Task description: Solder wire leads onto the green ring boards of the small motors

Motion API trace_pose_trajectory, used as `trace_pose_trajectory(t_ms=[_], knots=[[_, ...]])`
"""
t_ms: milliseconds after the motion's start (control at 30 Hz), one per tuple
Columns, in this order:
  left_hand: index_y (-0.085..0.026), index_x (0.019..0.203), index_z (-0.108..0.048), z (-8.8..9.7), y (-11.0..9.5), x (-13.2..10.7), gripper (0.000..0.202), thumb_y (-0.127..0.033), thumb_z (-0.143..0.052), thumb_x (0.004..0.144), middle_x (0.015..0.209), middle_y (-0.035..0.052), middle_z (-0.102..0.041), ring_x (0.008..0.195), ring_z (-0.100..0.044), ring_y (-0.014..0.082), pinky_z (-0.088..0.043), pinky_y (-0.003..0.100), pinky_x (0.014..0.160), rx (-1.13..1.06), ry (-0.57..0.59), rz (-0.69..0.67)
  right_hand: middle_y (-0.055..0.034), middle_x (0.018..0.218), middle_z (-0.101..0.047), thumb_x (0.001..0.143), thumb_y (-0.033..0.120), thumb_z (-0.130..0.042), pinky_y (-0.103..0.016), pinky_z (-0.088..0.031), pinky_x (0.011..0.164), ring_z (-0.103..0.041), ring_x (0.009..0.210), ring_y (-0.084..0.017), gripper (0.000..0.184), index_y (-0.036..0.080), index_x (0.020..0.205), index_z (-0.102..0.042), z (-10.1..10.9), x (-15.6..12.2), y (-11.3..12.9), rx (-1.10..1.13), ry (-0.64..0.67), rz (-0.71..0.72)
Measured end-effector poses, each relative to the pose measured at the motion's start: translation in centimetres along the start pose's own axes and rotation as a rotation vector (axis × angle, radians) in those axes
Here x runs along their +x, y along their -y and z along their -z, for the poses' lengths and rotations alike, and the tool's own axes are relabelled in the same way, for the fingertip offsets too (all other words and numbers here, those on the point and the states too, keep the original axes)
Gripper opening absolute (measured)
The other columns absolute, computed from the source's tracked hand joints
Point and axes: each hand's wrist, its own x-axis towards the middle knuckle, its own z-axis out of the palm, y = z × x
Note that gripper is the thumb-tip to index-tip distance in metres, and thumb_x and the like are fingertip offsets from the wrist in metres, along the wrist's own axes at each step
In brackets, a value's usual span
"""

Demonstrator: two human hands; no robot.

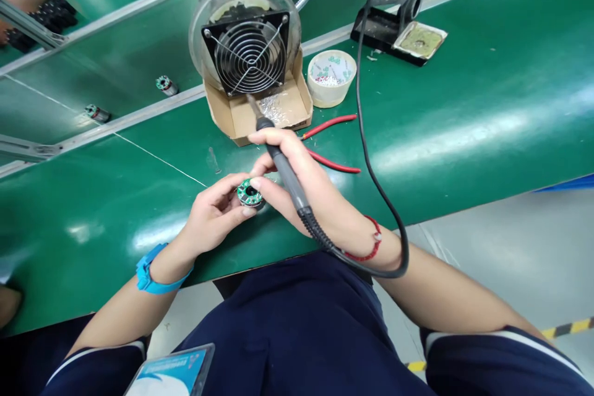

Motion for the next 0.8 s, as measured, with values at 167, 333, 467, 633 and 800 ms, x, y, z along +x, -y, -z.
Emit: trace_pose_trajectory(t_ms=[167, 333, 467, 633, 800], knots=[[-0.020, 0.112, -0.056, -0.1, 0.2, 0.3, 0.035, -0.037, -0.075, 0.089, 0.083, -0.0022, -0.056, 0.064, -0.048, 0.0088, -0.041, 0.022, 0.057, 0.350, -0.195, -0.172, 0.0016, 0.092, -0.069, 0.090, 0.019, -0.061, -0.027, -0.057, 0.086, -0.068, 0.086, -0.010, 0.039, 0.025, 0.126, -0.049, -1.3, -0.9, -0.5, -0.108, -0.038, -0.056], [-0.019, 0.113, -0.053, -0.1, 0.2, 1.0, 0.021, -0.029, -0.061, 0.097, 0.101, 0.0060, -0.060, 0.089, -0.062, 0.0167, -0.050, 0.025, 0.068, 0.789, -0.310, -0.396, -0.0015, 0.106, -0.072, 0.089, 0.022, -0.063, -0.030, -0.059, 0.085, -0.069, 0.089, -0.011, 0.045, 0.025, 0.131, -0.051, -2.5, -1.5, -1.0, -0.105, -0.031, -0.177], [-0.020, 0.115, -0.053, -0.9, 0.6, 1.0, 0.019, -0.032, -0.054, 0.100, 0.102, 0.0055, -0.059, 0.075, -0.059, 0.0134, -0.040, 0.023, 0.055, 0.900, -0.361, -0.420, -0.0005, 0.099, -0.072, 0.087, 0.026, -0.067, -0.025, -0.058, 0.069, -0.067, 0.075, -0.009, 0.045, 0.025, 0.129, -0.051, -3.2, -1.7, -1.3, -0.047, -0.136, -0.243], [-0.019, 0.126, -0.053, 3.1, 1.8, 2.9, 0.054, -0.058, -0.066, 0.092, 0.109, 0.0066, -0.062, 0.085, -0.059, 0.0144, -0.049, 0.027, 0.067, 0.602, -0.154, -0.281, -0.0001, 0.092, -0.070, 0.088, 0.027, -0.067, -0.029, -0.055, 0.068, -0.066, 0.075, -0.013, 0.038, 0.026, 0.124, -0.053, -1.7, -1.0, -2.5, -0.285, -0.145, -0.022], [-0.013, 0.122, -0.054, 16.4, 7.2, 8.8, 0.041, -0.044, -0.065, 0.096, 0.113, 0.0027, -0.058, 0.096, -0.052, 0.0094, -0.047, 0.030, 0.092, 0.543, -0.753, 0.166, -0.0032, 0.083, -0.068, 0.090, 0.020, -0.058, -0.034, -0.046, 0.065, -0.059, 0.074, -0.020, 0.025, 0.023, 0.115, -0.060, 0.3, 0.7, -4.0, -0.757, 0.068, 0.225]])
